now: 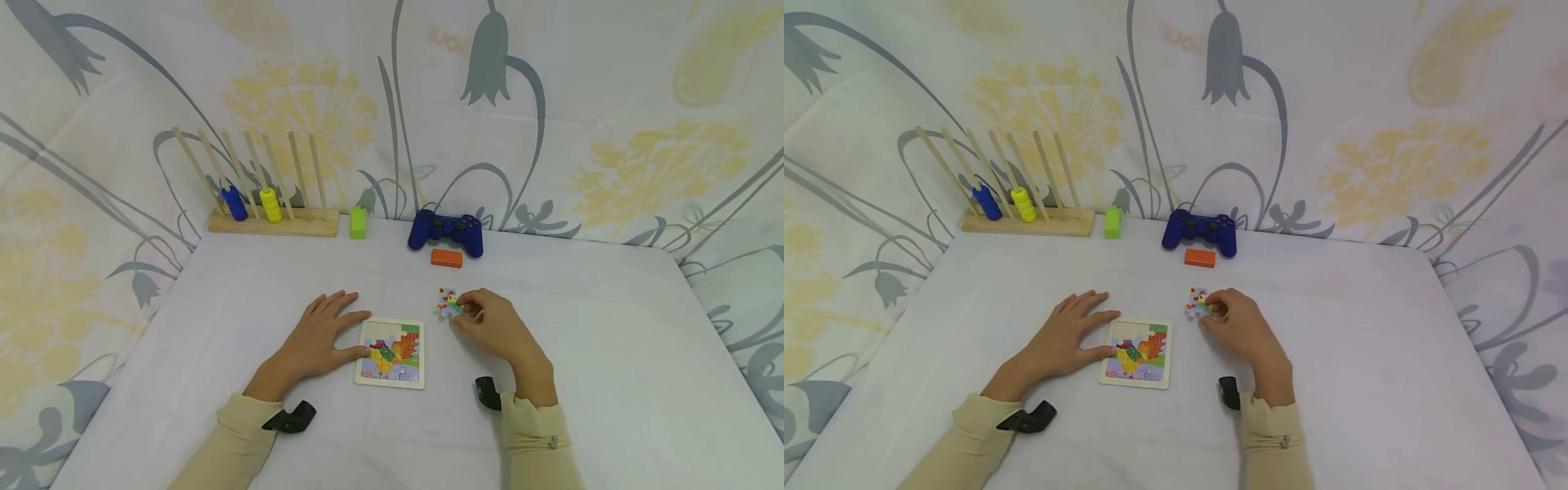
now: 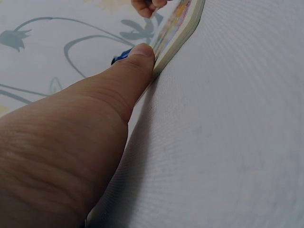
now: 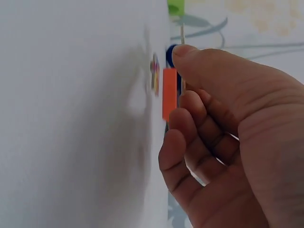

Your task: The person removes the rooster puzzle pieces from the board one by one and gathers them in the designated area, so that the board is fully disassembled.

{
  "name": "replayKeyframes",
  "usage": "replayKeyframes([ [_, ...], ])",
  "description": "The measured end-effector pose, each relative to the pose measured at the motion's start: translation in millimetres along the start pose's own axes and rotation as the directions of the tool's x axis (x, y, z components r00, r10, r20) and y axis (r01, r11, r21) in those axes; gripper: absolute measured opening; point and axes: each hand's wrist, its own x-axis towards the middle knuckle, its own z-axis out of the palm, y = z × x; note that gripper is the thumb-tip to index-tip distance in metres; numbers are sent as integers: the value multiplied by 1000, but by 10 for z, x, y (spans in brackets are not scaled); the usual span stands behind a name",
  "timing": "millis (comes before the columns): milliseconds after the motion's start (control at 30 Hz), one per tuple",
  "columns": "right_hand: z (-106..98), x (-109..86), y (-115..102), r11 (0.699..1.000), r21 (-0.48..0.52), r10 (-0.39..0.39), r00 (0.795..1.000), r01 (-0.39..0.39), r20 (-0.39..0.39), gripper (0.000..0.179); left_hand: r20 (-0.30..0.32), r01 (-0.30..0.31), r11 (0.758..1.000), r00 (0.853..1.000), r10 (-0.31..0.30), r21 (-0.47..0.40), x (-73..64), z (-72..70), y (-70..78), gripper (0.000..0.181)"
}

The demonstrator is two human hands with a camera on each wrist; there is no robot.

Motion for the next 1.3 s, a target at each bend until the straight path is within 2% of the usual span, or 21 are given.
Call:
replayKeyframes([
  [267, -144, -51, 136, 994, -42, 104, 995, -104, -1, 29, -8, -5, 1000, 1000, 5, -3, 0, 6, -3, 66],
  [533, -108, -23, 207, 985, -121, 114, 992, -120, -58, 32, -7, -3, 1000, 1000, 3, -9, 0, 18, -9, 65],
  [933, -43, 20, 212, 981, -115, 147, 983, -159, -110, 30, -14, -6, 1000, 1000, 6, -3, 5, 22, -17, 65],
  [1300, 23, 58, 147, 973, -77, 208, 971, -218, -119, 32, -10, -6, 1000, 1000, 6, -3, 2, 26, -18, 64],
])
